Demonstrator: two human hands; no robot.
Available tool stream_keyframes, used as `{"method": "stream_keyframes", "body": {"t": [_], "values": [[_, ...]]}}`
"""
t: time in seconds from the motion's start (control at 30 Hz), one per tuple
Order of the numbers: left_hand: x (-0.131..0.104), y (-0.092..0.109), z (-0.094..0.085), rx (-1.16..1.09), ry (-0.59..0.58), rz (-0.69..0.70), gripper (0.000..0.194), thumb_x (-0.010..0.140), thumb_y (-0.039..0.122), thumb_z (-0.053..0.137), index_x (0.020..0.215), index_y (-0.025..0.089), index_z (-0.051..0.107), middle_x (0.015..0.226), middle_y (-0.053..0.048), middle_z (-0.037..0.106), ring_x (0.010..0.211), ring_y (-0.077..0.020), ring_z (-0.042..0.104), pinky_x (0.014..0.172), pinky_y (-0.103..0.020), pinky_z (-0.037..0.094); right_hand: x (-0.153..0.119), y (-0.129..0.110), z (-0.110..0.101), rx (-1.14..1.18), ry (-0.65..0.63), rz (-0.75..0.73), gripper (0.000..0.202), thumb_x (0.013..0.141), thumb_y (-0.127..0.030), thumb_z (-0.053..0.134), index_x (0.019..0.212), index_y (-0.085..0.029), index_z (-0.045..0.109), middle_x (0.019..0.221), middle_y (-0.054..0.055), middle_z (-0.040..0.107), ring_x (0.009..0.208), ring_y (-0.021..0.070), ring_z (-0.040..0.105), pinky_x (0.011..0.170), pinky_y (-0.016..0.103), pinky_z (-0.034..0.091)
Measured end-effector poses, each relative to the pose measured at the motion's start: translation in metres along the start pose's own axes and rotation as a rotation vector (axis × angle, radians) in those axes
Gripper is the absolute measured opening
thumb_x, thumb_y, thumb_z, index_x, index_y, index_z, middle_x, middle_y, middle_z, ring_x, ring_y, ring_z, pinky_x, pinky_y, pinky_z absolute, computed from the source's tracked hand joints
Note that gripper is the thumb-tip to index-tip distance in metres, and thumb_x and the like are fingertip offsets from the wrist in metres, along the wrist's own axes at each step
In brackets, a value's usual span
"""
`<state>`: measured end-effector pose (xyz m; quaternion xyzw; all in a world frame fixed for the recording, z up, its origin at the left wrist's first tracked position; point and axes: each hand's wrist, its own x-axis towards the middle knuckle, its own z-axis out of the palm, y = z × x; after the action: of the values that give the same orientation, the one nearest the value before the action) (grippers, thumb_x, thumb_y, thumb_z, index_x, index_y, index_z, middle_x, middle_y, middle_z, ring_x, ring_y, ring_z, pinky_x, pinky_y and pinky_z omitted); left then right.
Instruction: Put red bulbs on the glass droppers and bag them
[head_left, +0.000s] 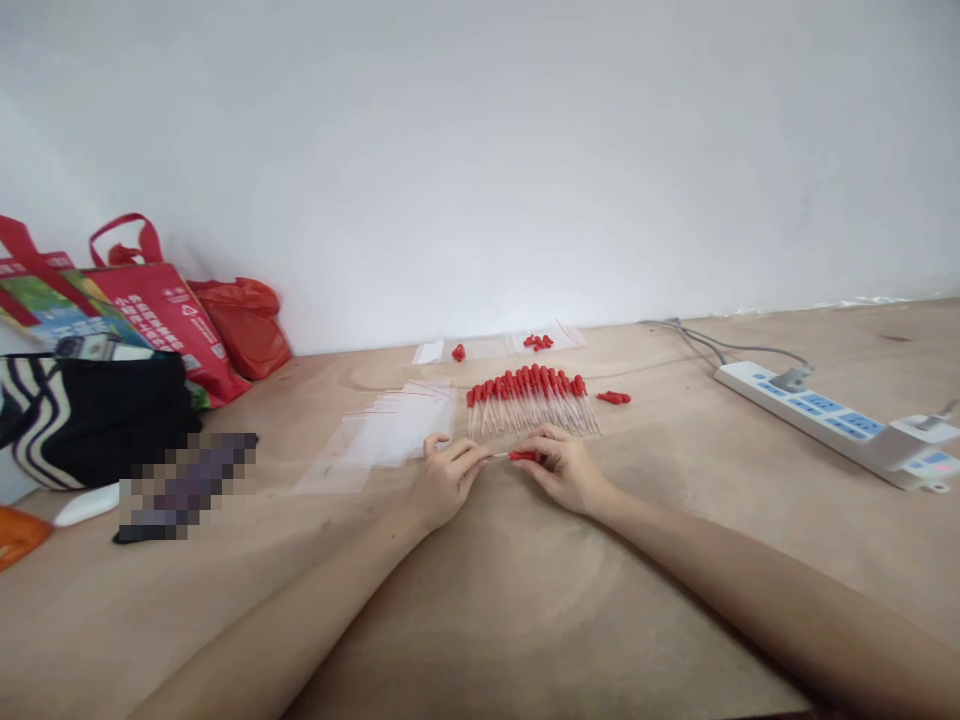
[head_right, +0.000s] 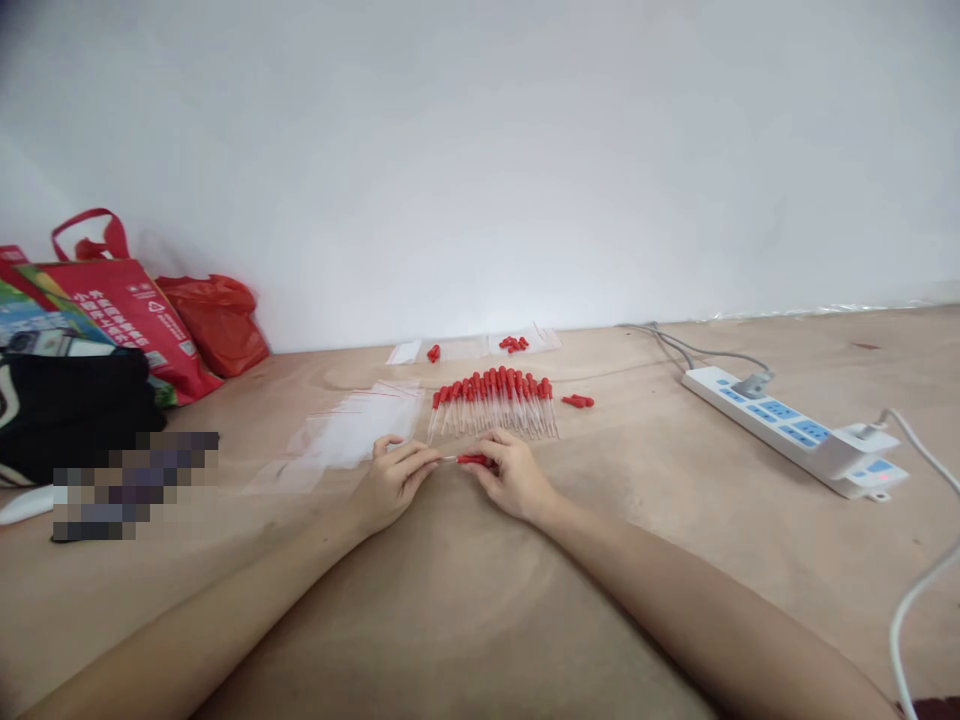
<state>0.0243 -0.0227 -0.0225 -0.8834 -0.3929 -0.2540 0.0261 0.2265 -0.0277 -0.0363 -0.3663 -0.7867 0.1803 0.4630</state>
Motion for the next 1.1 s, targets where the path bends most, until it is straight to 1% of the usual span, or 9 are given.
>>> {"method": "stream_keyframes", "body": {"t": [0.2, 0.37, 0.53, 0.67, 0.8, 0.93, 1.1], "values": [[-0.0004, 0.0004, 0.0015, -0.002, 0.019, 0.069, 0.025, 0.088, 0.018, 0.037, 0.099, 0.024, 0.058, 0.085, -0.001, 0.065, 0.075, -0.0111, 0.058, 0.084, -0.032, 0.025, 0.0005, -0.0032, -0.0019, -0.015, -0.062, -0.012, 0.007, 0.079, -0.02, 0.049, 0.08, -0.019, 0.056, 0.071, 0.002, 0.056, 0.061, 0.0115, 0.052, 0.056, 0.024, 0.044], [-0.0005, 0.003, -0.0004, -0.05, 0.037, 0.136, 0.026, 0.089, 0.019, 0.036, 0.1, 0.024, 0.058, 0.088, -0.001, 0.067, 0.073, -0.0106, 0.059, 0.079, -0.031, 0.024, 0.0004, -0.0015, -0.0019, -0.01, -0.116, -0.074, 0.011, 0.081, -0.022, 0.048, 0.083, -0.019, 0.058, 0.075, 0.003, 0.06, 0.068, 0.0132, 0.055, 0.063, 0.026, 0.044], [-0.0015, 0.0025, 0.0004, -0.027, 0.011, 0.138, 0.027, 0.088, 0.017, 0.036, 0.098, 0.024, 0.059, 0.087, -0.001, 0.068, 0.075, -0.0111, 0.06, 0.074, -0.031, 0.024, -0.001, 0.0013, -0.0027, 0.002, -0.101, -0.126, 0.014, 0.083, -0.024, 0.046, 0.083, -0.02, 0.06, 0.073, 0.003, 0.061, 0.069, 0.0133, 0.056, 0.065, 0.026, 0.045], [-0.0024, 0.002, 0.0008, 0.001, -0.012, 0.141, 0.028, 0.087, 0.016, 0.035, 0.097, 0.024, 0.06, 0.085, -0.001, 0.068, 0.072, -0.0117, 0.059, 0.069, -0.031, 0.024, -0.0029, 0.0018, -0.0033, -0.035, -0.102, -0.145, 0.017, 0.083, -0.027, 0.045, 0.081, -0.019, 0.06, 0.071, 0.004, 0.061, 0.067, 0.0133, 0.055, 0.063, 0.026, 0.044], [-0.0036, 0.0035, -0.0002, 0.024, 0.021, 0.213, 0.028, 0.086, 0.013, 0.035, 0.098, 0.022, 0.059, 0.081, 0.0, 0.067, 0.069, -0.0115, 0.058, 0.066, -0.031, 0.023, -0.0047, 0.0028, -0.0033, -0.101, -0.106, -0.196, 0.018, 0.084, -0.028, 0.045, 0.081, -0.019, 0.06, 0.07, 0.004, 0.06, 0.066, 0.0137, 0.054, 0.063, 0.026, 0.043], [-0.0051, 0.0061, 0.0001, 0.071, 0.053, 0.255, 0.027, 0.085, 0.011, 0.035, 0.097, 0.02, 0.058, 0.077, 0.0, 0.066, 0.065, -0.011, 0.056, 0.064, -0.031, 0.023, -0.0064, 0.005, -0.0023, -0.186, -0.112, -0.266, 0.018, 0.084, -0.028, 0.045, 0.082, -0.017, 0.059, 0.068, 0.005, 0.059, 0.064, 0.0141, 0.052, 0.061, 0.027, 0.042], [-0.0062, 0.008, 0.0016, 0.103, 0.118, 0.332, 0.026, 0.084, 0.008, 0.036, 0.096, 0.018, 0.056, 0.073, 0.0, 0.066, 0.059, -0.0111, 0.052, 0.064, -0.03, 0.022, -0.007, 0.0044, -0.002, -0.254, -0.136, -0.305, 0.018, 0.084, -0.027, 0.045, 0.082, -0.015, 0.058, 0.069, 0.006, 0.059, 0.064, 0.0148, 0.051, 0.059, 0.026, 0.04]]}}
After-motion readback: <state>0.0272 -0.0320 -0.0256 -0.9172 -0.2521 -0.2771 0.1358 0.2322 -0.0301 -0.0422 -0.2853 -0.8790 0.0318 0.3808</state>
